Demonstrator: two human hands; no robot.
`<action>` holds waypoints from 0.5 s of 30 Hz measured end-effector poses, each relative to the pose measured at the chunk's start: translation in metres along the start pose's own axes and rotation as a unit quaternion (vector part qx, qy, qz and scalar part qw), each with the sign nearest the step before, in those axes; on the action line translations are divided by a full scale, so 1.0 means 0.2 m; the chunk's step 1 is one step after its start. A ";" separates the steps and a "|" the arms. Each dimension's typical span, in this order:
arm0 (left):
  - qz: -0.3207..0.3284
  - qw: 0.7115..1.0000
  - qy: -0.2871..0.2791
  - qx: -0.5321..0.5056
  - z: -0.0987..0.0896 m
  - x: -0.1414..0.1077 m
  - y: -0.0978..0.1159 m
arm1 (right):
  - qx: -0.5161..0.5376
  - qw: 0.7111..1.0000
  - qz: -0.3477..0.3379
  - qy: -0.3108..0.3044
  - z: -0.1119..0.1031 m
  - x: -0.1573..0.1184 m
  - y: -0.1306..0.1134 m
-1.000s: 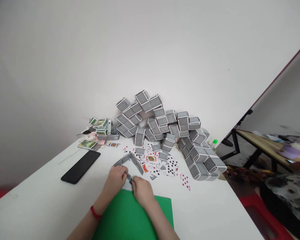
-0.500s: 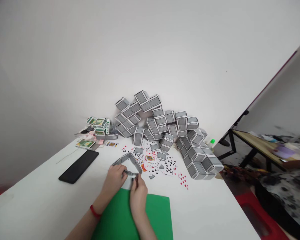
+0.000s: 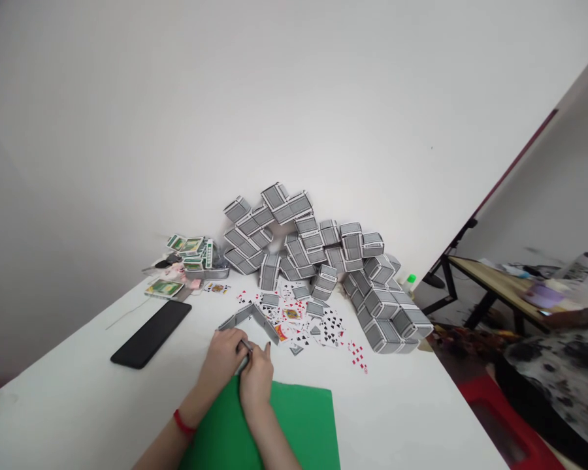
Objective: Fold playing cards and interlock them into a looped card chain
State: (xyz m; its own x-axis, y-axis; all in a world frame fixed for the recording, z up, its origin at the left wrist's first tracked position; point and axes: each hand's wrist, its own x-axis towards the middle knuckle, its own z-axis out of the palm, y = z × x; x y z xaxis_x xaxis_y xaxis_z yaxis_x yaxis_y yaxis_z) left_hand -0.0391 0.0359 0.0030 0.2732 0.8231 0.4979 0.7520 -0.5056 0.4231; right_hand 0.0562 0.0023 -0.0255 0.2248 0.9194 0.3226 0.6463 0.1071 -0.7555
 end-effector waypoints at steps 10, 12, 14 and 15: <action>0.025 0.999 -0.034 0.008 -0.05 0.01 0.04 | 0.109 0.986 -0.072 -0.102 -0.19 0.07 0.08; 0.039 0.998 -0.041 0.009 -0.06 0.01 0.04 | 0.107 0.986 -0.065 -0.113 -0.24 0.07 0.10; 0.048 0.998 -0.045 0.006 -0.07 0.00 0.03 | 0.087 0.986 -0.056 -0.127 -0.28 0.08 0.11; 0.054 0.997 -0.046 0.003 -0.07 0.00 0.02 | 0.078 0.986 -0.053 -0.135 -0.30 0.08 0.11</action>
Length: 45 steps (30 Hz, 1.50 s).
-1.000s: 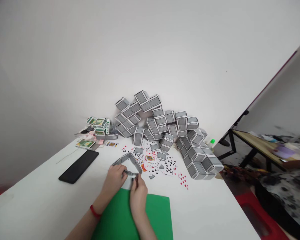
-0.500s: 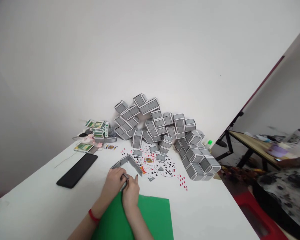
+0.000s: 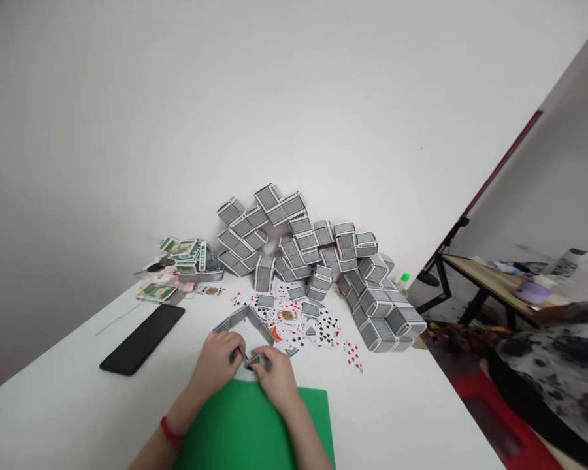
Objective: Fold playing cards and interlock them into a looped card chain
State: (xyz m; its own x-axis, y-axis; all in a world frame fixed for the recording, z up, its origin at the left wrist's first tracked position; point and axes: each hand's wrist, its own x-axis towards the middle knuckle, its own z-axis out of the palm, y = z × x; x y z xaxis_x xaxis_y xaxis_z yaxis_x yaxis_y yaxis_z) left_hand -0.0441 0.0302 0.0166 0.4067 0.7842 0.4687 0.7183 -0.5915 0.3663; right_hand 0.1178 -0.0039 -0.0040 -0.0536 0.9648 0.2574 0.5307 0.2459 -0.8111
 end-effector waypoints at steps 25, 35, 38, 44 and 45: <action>0.073 0.995 -0.063 -0.005 -0.04 -0.03 0.11 | -0.068 0.971 0.190 0.132 -0.53 0.46 0.41; 0.067 0.996 -0.053 -0.031 -0.03 -0.02 0.09 | 0.301 0.932 0.197 0.050 -0.40 0.15 0.19; 0.072 0.995 -0.052 -0.054 -0.05 -0.03 0.09 | 0.388 0.897 0.207 0.038 -0.30 0.07 0.15; 0.073 0.993 -0.002 -0.092 -0.15 -0.03 0.01 | 0.374 0.900 0.214 0.074 -0.17 -0.02 0.19; 0.068 0.993 -0.004 -0.091 -0.16 -0.03 -0.01 | 0.373 0.900 0.213 0.080 -0.16 -0.04 0.20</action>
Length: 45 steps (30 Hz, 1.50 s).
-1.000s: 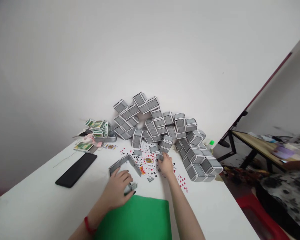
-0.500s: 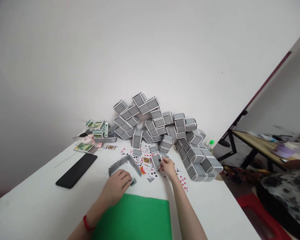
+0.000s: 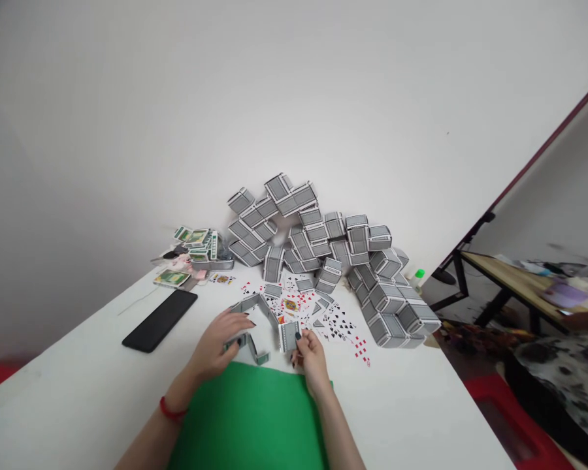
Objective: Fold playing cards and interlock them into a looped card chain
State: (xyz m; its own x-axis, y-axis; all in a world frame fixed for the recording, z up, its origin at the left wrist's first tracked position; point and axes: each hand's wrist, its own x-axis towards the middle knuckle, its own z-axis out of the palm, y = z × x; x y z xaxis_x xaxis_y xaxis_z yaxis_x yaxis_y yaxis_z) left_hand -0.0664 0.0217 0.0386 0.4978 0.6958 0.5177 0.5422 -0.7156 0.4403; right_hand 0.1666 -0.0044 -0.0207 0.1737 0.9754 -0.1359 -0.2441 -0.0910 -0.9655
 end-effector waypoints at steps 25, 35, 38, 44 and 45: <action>0.015 0.994 -0.097 0.048 0.08 0.01 0.13 | -0.015 0.998 -0.022 -0.058 0.06 -0.15 -0.01; -0.006 0.996 -0.088 -0.008 0.07 0.02 0.11 | -0.017 0.996 -0.033 -0.084 0.06 -0.11 0.03; -0.006 0.996 -0.093 -0.014 0.07 0.02 0.11 | -0.036 0.996 -0.028 -0.071 0.04 -0.09 0.06; -0.016 0.995 -0.095 -0.011 0.06 0.02 0.10 | -0.048 0.995 -0.036 -0.085 0.04 -0.08 0.09; -0.017 0.995 -0.094 -0.012 0.06 0.02 0.10 | -0.048 0.994 -0.038 -0.086 0.04 -0.08 0.09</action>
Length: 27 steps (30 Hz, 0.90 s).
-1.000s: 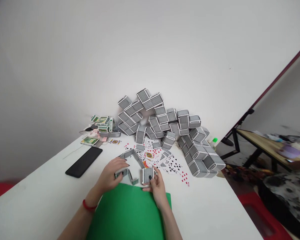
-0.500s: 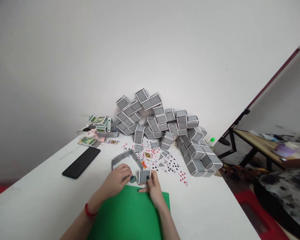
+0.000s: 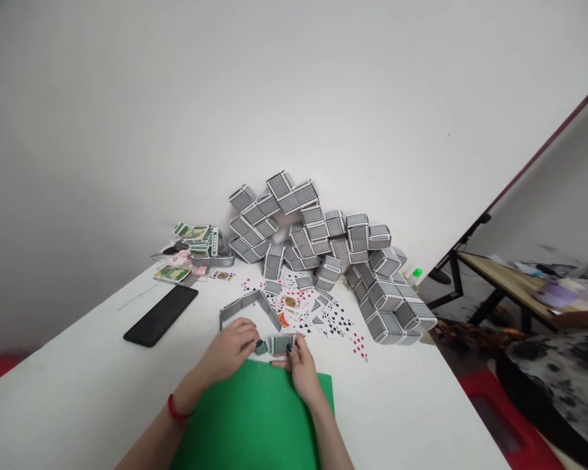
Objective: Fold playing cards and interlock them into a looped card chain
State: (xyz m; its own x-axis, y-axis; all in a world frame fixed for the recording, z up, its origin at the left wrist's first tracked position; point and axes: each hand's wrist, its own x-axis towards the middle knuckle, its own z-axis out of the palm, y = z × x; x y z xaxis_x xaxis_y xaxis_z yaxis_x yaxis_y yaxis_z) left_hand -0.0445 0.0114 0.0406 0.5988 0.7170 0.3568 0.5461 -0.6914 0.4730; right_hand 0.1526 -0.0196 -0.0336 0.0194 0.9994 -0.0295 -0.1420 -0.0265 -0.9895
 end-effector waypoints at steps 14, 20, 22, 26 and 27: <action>0.014 0.999 0.029 -0.008 0.02 0.00 0.00 | -0.028 0.999 0.002 0.028 0.00 0.01 0.02; 0.014 0.999 0.042 -0.010 0.03 0.00 -0.01 | -0.027 0.999 0.005 0.034 0.01 0.00 0.01; 0.015 0.999 0.042 -0.012 0.03 0.00 -0.01 | -0.020 0.999 0.001 0.038 0.02 0.00 0.00; 0.016 0.999 0.044 -0.013 0.02 0.00 -0.01 | -0.002 0.999 0.000 0.045 0.02 0.00 0.00; 0.017 0.999 0.043 -0.011 0.02 0.00 -0.01 | 0.005 0.999 0.001 0.042 0.03 0.00 -0.01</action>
State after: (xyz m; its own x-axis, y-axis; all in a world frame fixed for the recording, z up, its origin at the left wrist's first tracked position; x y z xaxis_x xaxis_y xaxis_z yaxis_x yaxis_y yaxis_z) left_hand -0.0423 0.0118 0.0362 0.5636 0.6986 0.4409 0.5130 -0.7143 0.4761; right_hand 0.1476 -0.0200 -0.0316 0.1013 0.9939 -0.0442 -0.1522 -0.0284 -0.9879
